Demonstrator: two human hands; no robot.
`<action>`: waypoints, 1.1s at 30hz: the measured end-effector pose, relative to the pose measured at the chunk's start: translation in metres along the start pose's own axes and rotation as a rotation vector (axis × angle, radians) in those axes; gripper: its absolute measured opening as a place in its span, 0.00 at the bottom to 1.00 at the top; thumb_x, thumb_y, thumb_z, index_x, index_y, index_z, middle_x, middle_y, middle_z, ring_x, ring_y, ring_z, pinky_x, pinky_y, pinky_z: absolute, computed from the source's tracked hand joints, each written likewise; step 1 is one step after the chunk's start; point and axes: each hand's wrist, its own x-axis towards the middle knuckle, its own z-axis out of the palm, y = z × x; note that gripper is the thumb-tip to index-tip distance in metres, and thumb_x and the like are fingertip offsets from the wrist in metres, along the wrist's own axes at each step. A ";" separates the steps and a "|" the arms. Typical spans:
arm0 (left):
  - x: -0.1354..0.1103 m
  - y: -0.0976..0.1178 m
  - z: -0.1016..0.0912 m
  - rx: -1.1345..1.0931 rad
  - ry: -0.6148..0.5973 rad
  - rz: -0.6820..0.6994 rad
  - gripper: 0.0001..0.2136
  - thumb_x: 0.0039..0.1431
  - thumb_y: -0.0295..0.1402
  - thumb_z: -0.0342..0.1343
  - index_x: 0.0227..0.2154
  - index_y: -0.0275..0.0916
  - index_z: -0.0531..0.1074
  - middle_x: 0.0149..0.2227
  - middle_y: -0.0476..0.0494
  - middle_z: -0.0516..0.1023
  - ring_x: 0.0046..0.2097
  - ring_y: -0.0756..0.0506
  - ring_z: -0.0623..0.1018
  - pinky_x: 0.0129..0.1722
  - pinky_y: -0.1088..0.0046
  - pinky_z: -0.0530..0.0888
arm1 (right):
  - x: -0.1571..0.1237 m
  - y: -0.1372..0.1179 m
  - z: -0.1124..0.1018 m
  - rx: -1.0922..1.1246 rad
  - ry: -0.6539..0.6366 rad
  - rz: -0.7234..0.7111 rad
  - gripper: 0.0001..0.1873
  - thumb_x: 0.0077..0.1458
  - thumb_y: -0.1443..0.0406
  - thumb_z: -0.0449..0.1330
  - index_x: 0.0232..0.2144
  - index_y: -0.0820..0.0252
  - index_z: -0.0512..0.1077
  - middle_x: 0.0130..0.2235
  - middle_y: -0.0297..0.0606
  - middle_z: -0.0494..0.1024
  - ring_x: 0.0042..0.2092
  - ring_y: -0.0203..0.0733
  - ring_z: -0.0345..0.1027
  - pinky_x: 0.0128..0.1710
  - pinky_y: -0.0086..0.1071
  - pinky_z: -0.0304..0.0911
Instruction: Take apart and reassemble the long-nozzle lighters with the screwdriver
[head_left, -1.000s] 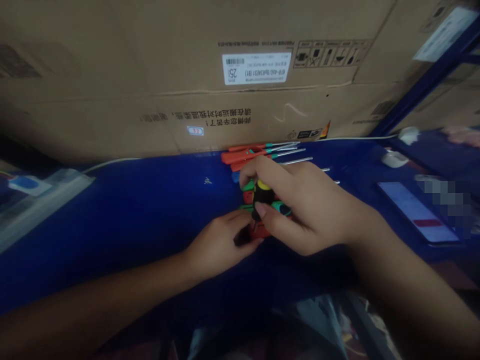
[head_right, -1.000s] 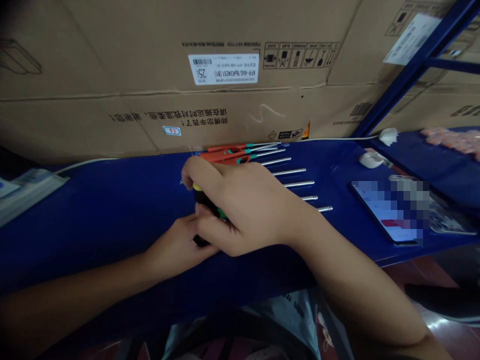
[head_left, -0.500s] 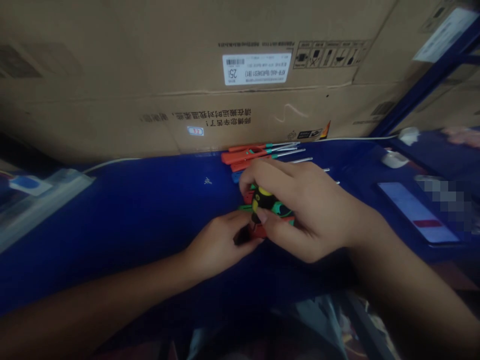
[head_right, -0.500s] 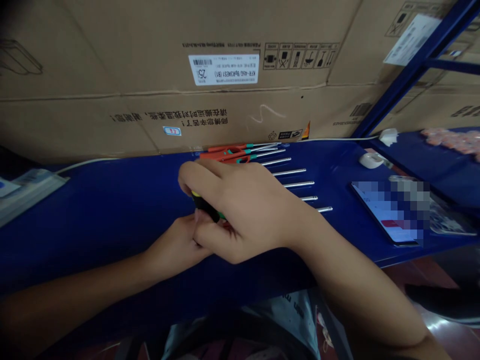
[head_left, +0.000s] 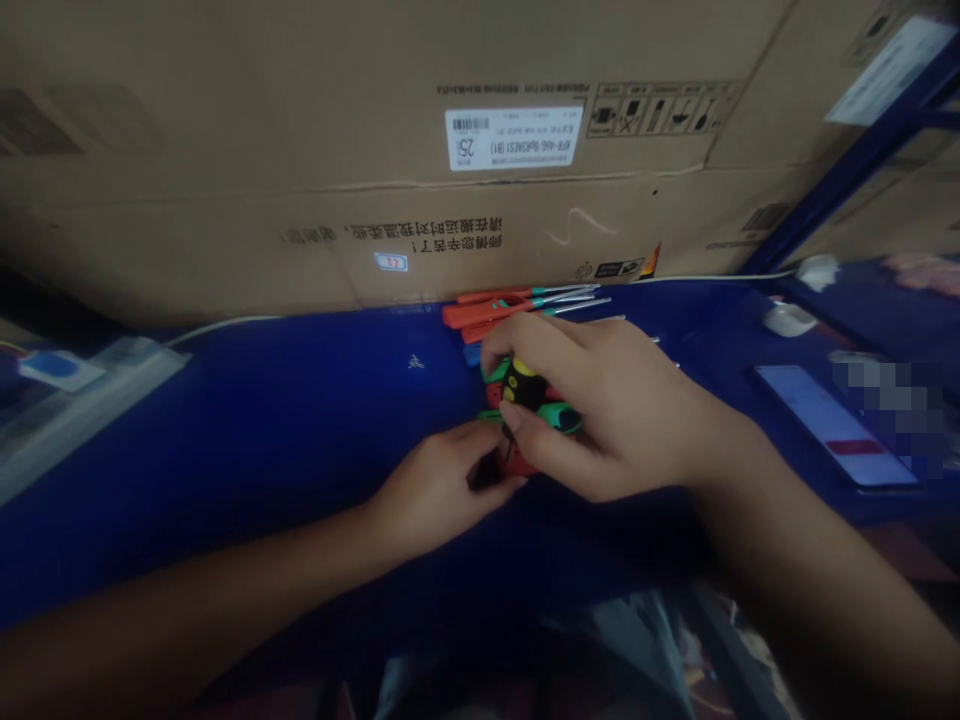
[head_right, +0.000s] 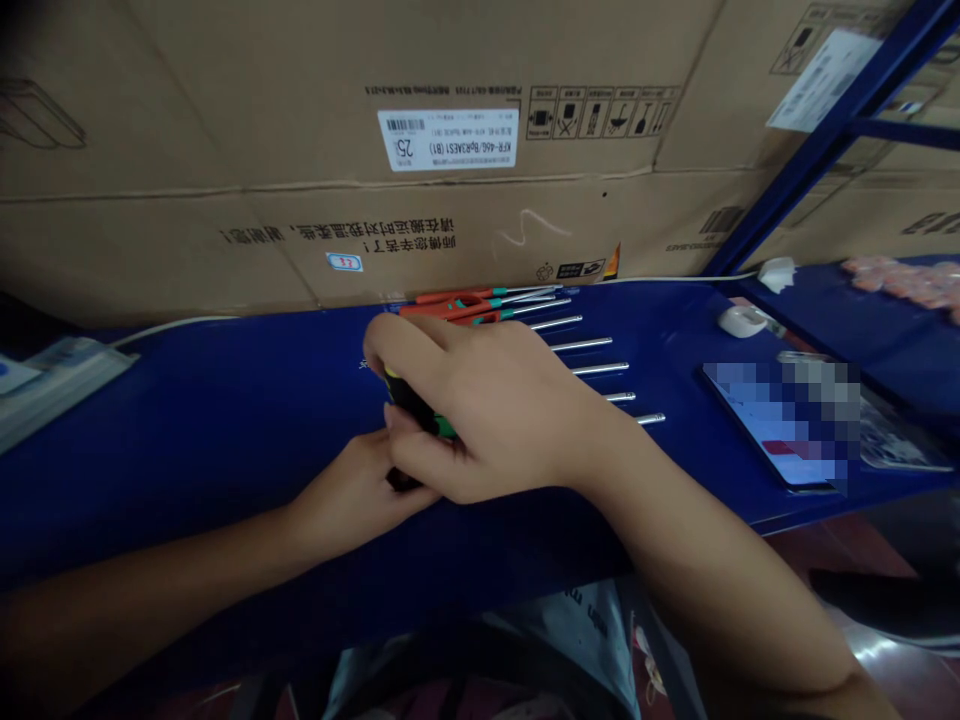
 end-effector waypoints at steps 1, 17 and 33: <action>0.000 0.000 0.000 0.000 0.000 -0.004 0.06 0.60 0.36 0.59 0.35 0.40 0.73 0.35 0.47 0.80 0.36 0.45 0.80 0.37 0.69 0.75 | 0.000 0.000 0.000 0.002 -0.008 0.004 0.11 0.58 0.62 0.53 0.42 0.60 0.67 0.34 0.35 0.76 0.30 0.37 0.66 0.29 0.30 0.53; 0.000 0.002 0.000 -0.056 -0.025 -0.046 0.05 0.60 0.34 0.59 0.35 0.39 0.72 0.36 0.48 0.78 0.37 0.45 0.79 0.37 0.69 0.74 | -0.001 -0.002 -0.003 0.067 -0.037 -0.083 0.11 0.56 0.63 0.54 0.42 0.60 0.66 0.35 0.36 0.76 0.31 0.38 0.67 0.29 0.31 0.55; -0.001 -0.001 -0.001 -0.025 -0.009 0.024 0.06 0.60 0.35 0.61 0.35 0.39 0.72 0.33 0.50 0.77 0.33 0.49 0.77 0.34 0.73 0.72 | -0.005 0.003 -0.005 0.065 0.102 -0.103 0.08 0.53 0.66 0.59 0.38 0.59 0.67 0.29 0.30 0.72 0.27 0.33 0.62 0.28 0.30 0.55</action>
